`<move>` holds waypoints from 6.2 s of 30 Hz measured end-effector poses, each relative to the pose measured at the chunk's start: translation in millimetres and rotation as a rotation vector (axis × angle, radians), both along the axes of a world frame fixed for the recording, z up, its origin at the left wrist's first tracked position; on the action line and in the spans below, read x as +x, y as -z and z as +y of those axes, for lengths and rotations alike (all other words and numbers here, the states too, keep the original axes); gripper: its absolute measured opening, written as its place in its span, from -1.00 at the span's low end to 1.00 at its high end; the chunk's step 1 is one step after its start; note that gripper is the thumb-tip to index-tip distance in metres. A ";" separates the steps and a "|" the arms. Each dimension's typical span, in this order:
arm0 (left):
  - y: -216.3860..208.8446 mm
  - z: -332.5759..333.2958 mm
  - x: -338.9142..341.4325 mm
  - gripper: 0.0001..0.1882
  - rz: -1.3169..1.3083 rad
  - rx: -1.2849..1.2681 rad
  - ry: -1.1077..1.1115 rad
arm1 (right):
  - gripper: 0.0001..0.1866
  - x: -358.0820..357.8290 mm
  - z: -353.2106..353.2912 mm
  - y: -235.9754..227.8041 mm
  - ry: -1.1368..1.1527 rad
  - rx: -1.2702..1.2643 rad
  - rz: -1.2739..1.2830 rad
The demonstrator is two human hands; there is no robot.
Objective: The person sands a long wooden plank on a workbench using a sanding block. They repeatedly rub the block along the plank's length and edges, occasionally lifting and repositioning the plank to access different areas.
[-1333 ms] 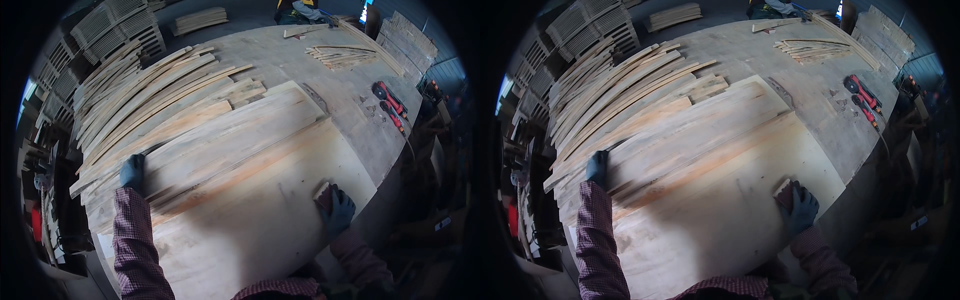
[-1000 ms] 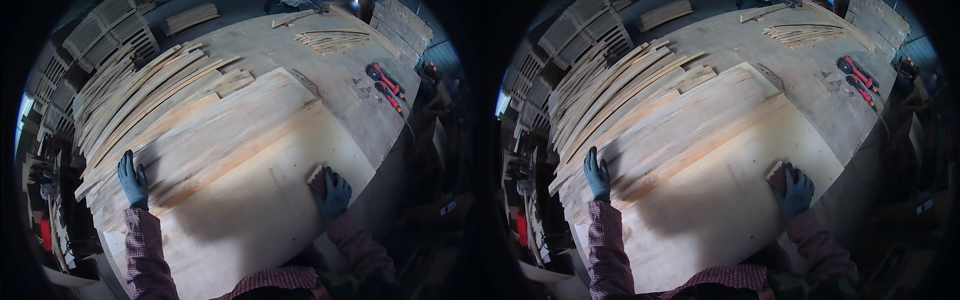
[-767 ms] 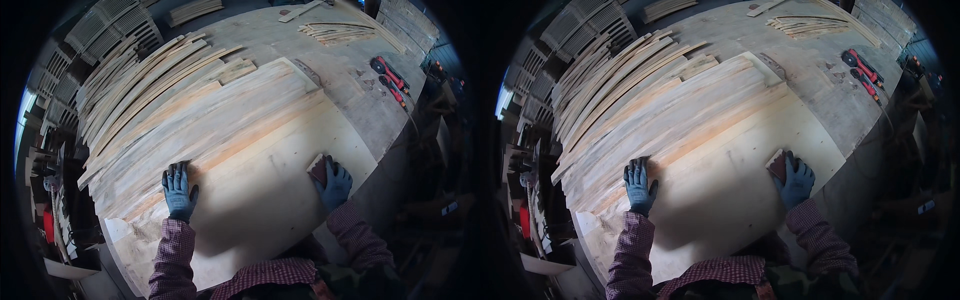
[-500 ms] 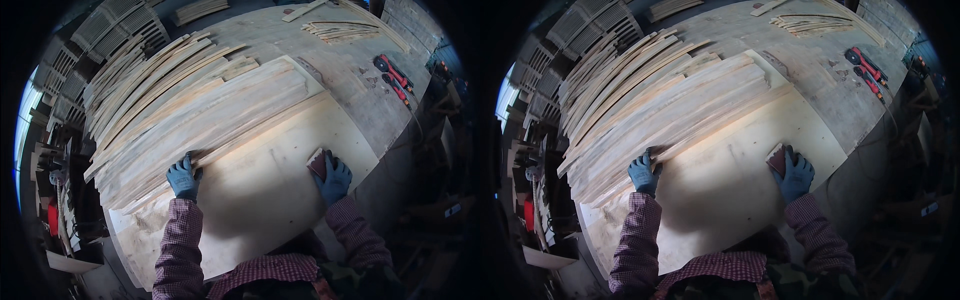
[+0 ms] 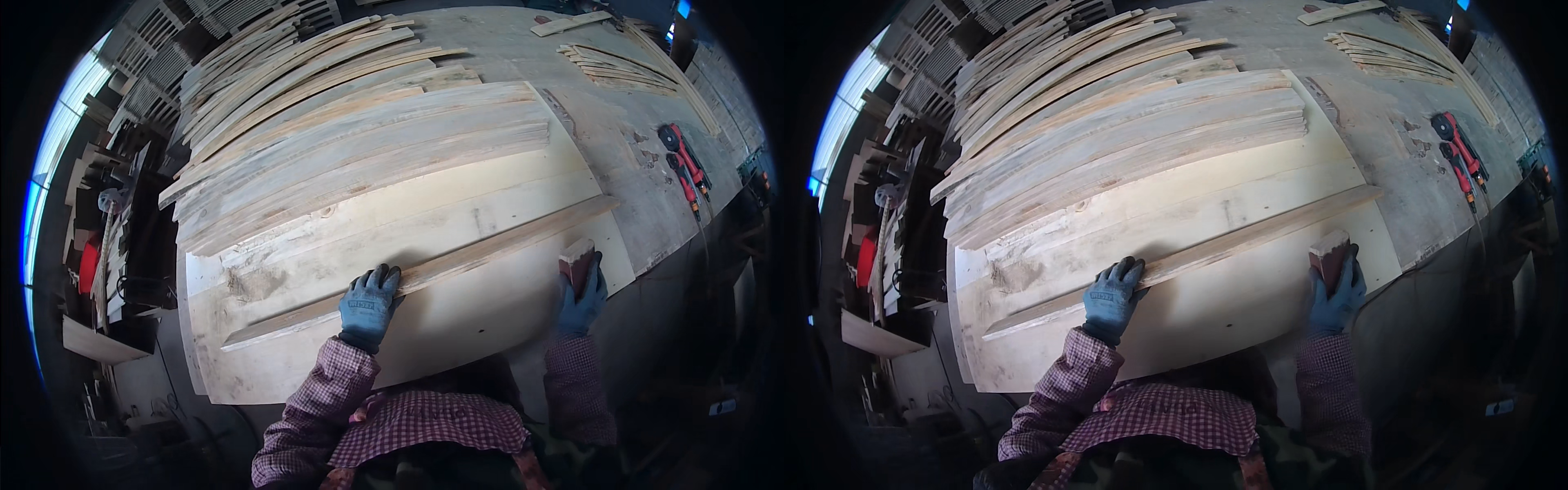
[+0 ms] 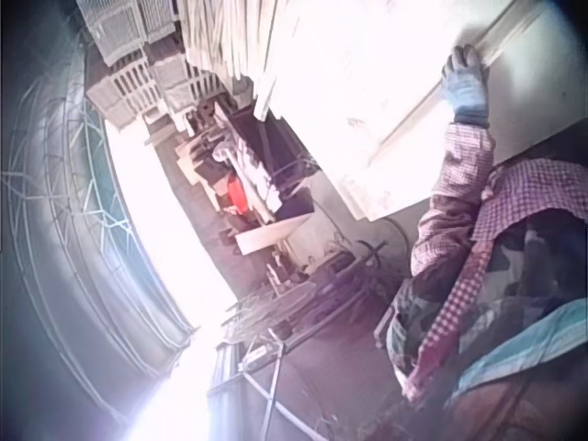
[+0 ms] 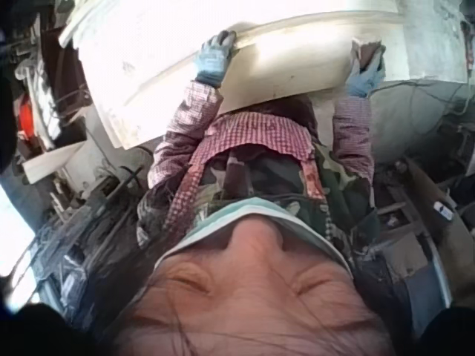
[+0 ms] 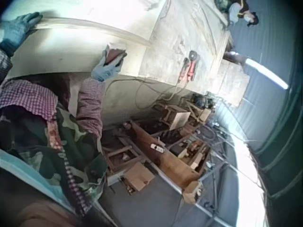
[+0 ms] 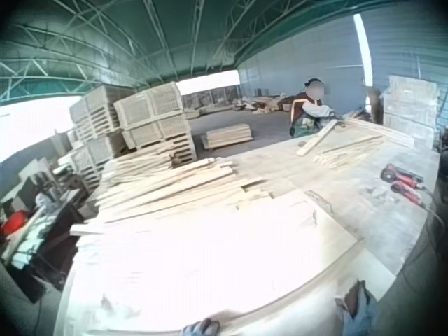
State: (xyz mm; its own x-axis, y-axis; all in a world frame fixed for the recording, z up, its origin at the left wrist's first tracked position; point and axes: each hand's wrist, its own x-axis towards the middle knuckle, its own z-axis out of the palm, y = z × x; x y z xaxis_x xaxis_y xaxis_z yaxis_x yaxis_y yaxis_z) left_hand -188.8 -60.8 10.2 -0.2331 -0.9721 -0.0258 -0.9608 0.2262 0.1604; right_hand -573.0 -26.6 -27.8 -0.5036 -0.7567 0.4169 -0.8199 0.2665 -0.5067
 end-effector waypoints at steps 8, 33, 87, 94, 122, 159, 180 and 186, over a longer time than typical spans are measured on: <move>26.8 51.4 -1.7 -0.09 0.024 -0.164 0.045 | -0.14 -39.0 -16.2 -15.6 -0.079 0.129 0.365; 21.1 82.8 165.8 -0.06 0.002 -0.111 -0.020 | -0.11 219.3 -37.0 -33.2 -1.042 0.260 0.392; 28.1 68.0 152.3 0.25 0.179 -0.121 0.100 | -0.11 -26.1 -87.5 -14.6 0.014 0.446 0.366; 28.6 68.6 163.2 0.20 0.066 -0.146 0.171 | -0.18 266.9 0.3 -19.7 -0.957 0.245 0.325; 22.3 78.1 165.8 0.17 -0.040 -0.089 0.148 | -0.13 163.5 -39.4 -36.6 -0.940 0.342 0.234; 25.4 67.1 153.8 0.16 -0.091 -0.109 0.205 | -0.10 -48.7 -104.2 -9.1 0.066 0.375 0.332; 21.2 70.1 151.6 0.12 0.010 -0.128 0.180 | -0.09 -40.9 -89.4 4.3 0.074 0.327 0.431; 24.9 71.5 161.1 0.13 -0.041 -0.128 0.195 | -0.09 64.6 -44.9 -12.0 -0.285 0.169 0.359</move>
